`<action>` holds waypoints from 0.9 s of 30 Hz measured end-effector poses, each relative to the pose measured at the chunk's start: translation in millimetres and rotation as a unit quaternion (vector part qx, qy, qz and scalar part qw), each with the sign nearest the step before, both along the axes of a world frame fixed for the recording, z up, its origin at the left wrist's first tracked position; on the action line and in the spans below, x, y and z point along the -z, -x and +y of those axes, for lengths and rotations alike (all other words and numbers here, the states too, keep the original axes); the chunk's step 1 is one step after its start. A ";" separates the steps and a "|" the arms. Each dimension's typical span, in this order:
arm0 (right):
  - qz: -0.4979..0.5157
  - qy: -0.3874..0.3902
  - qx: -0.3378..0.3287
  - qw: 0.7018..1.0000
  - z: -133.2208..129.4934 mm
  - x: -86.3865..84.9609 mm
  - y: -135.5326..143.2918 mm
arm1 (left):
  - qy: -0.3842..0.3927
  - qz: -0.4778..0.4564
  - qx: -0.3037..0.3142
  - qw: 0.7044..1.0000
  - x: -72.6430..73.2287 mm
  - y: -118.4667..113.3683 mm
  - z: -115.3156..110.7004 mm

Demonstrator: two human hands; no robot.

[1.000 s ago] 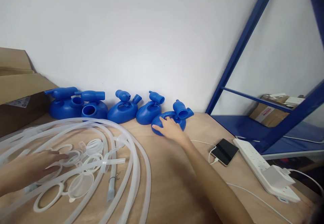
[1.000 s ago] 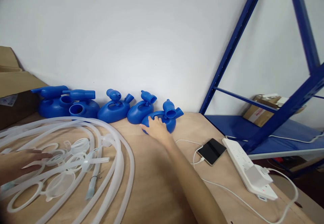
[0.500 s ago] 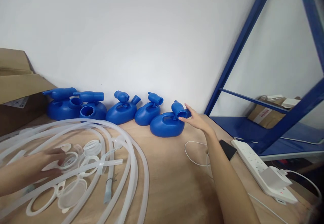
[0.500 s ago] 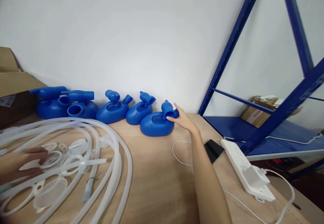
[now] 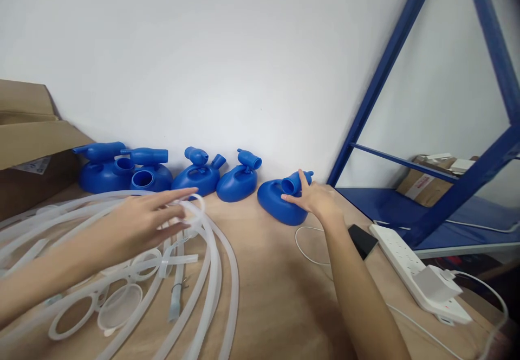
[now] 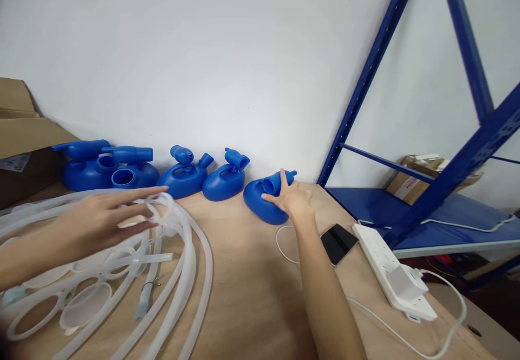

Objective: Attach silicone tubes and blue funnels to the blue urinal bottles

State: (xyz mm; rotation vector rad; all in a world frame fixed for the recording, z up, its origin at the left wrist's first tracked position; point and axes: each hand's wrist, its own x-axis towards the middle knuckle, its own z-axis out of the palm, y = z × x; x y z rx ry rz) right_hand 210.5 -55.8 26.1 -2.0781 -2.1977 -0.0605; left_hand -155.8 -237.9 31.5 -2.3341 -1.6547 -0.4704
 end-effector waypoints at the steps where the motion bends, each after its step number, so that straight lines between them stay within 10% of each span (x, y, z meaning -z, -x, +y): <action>1: -0.011 -0.001 -0.016 1.000 -4.5 -2.4 3.0 | -0.013 0.025 0.043 0.999 0.3 -19.2 4.9; 6: 0.014 -0.002 -0.147 0.989 -18.7 -20.0 0.4 | -0.031 -0.015 0.193 0.981 19.4 -100.6 49.5; 9: 0.076 -0.044 -0.213 0.973 -10.9 -22.9 -13.3 | 0.017 -0.236 0.186 0.954 39.9 -132.8 96.2; 16: 0.229 -0.036 -0.242 0.942 42.0 18.1 -44.4 | 0.091 -0.479 0.159 0.859 80.6 -165.9 190.2; 27: 0.346 -0.019 -0.273 0.898 56.3 32.2 -47.2 | 0.104 -0.561 0.177 0.802 82.7 -177.5 195.8</action>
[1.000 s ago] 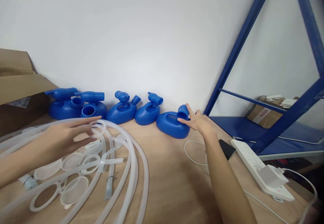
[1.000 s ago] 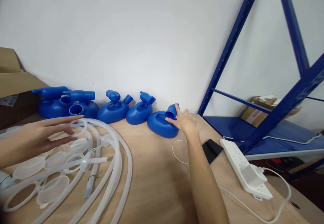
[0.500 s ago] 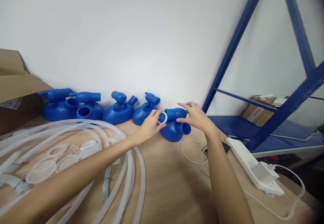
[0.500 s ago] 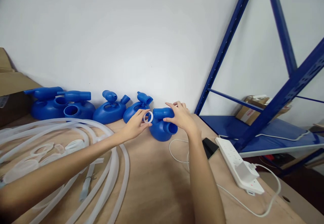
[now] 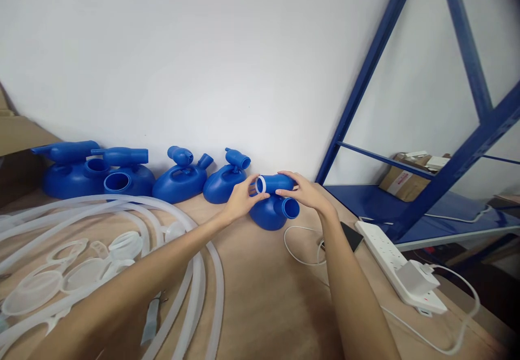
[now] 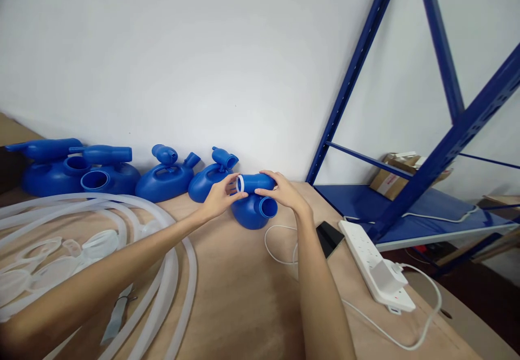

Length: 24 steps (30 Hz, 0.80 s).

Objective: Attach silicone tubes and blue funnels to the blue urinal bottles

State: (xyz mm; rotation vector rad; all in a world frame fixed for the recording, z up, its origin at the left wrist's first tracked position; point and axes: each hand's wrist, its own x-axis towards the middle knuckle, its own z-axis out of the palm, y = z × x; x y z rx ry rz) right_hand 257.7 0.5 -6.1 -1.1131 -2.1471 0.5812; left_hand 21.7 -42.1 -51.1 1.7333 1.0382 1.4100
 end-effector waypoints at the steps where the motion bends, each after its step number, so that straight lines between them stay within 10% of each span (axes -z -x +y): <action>1: -0.001 -0.002 0.002 1.000 -0.1 0.1 0.4 | -0.001 0.000 -0.002 1.000 -2.1 0.5 -1.1; 24: 0.037 0.006 -0.004 0.999 -9.1 -4.4 -2.3 | -0.071 0.060 0.008 0.996 -2.2 3.2 -3.5</action>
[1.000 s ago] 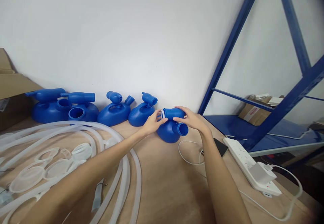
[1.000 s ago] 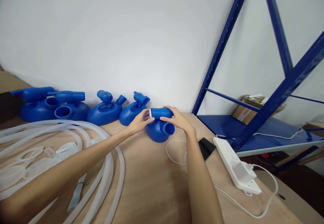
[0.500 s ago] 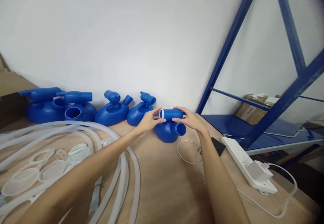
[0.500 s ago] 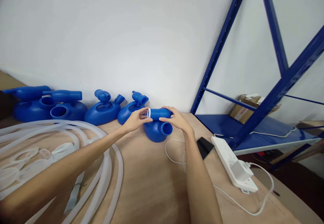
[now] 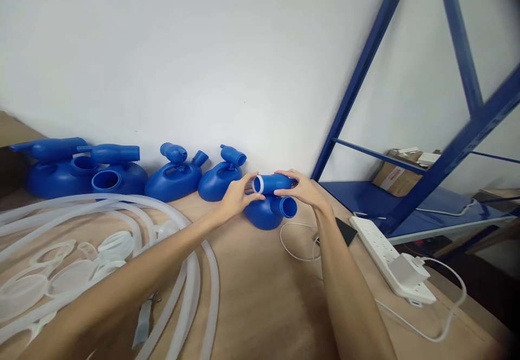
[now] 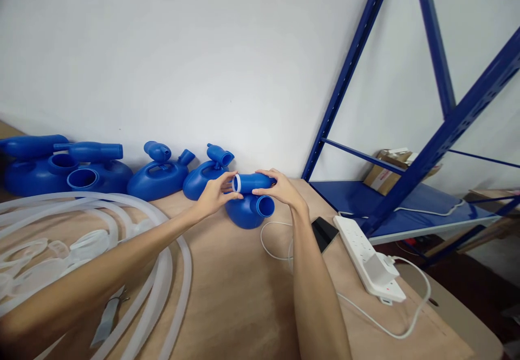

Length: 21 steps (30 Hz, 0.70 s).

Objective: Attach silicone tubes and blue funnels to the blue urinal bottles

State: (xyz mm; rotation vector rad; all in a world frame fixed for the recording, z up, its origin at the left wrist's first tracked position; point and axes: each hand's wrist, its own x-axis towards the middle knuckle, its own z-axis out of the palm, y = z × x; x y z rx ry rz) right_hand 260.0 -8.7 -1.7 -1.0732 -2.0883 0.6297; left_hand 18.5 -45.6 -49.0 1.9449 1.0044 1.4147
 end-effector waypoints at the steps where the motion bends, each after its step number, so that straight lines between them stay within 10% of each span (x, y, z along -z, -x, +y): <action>1: -0.003 0.006 0.001 1.000 -0.2 -1.1 -1.1 | -0.007 0.009 0.001 1.000 0.9 -0.8 -0.7; 21: -0.149 0.033 0.047 0.987 -8.6 -16.8 -3.6 | 0.005 0.081 -0.006 0.997 -25.8 -5.2 -5.0</action>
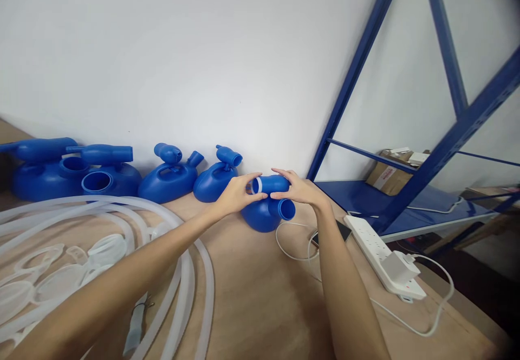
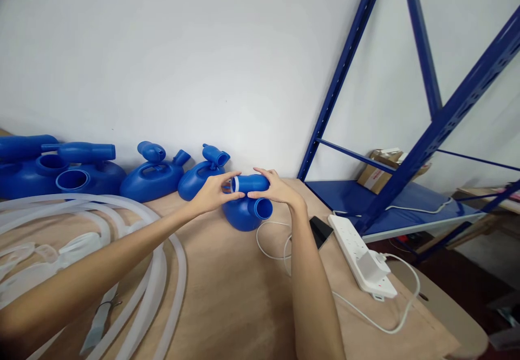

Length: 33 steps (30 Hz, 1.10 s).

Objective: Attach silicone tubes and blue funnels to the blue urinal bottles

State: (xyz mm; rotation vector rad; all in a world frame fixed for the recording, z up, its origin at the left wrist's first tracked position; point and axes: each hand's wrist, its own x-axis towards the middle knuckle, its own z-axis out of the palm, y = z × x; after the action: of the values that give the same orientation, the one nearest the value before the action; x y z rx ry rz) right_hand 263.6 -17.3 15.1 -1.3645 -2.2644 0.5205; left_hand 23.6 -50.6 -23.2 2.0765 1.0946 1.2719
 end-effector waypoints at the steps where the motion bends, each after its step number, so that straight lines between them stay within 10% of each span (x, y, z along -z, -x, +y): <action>1: -0.001 0.003 0.007 1.000 0.4 0.4 -0.8 | 0.012 -0.017 -0.003 1.000 -0.2 -0.6 0.2; 11: 0.280 0.175 -0.161 0.930 11.4 33.0 -3.7 | 0.140 -0.174 -0.008 0.975 12.8 11.8 0.7; 20: 0.299 0.205 -0.145 0.921 4.2 30.3 10.2 | 0.130 -0.143 -0.040 0.980 8.2 19.7 -8.4; 26: 0.272 0.233 -0.161 0.920 11.9 35.3 2.8 | 0.117 -0.115 -0.079 0.983 -9.0 51.8 -26.7; 33: 0.018 0.164 -0.111 0.980 -8.1 5.5 31.9 | 0.126 -0.130 -0.155 0.971 -28.7 95.8 -51.4</action>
State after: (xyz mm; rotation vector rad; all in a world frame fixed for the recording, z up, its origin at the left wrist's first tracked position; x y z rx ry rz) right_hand 231.8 -25.4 9.6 -1.2371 -2.3912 1.0243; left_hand -72.2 -102.0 5.5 1.5466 1.4127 1.4166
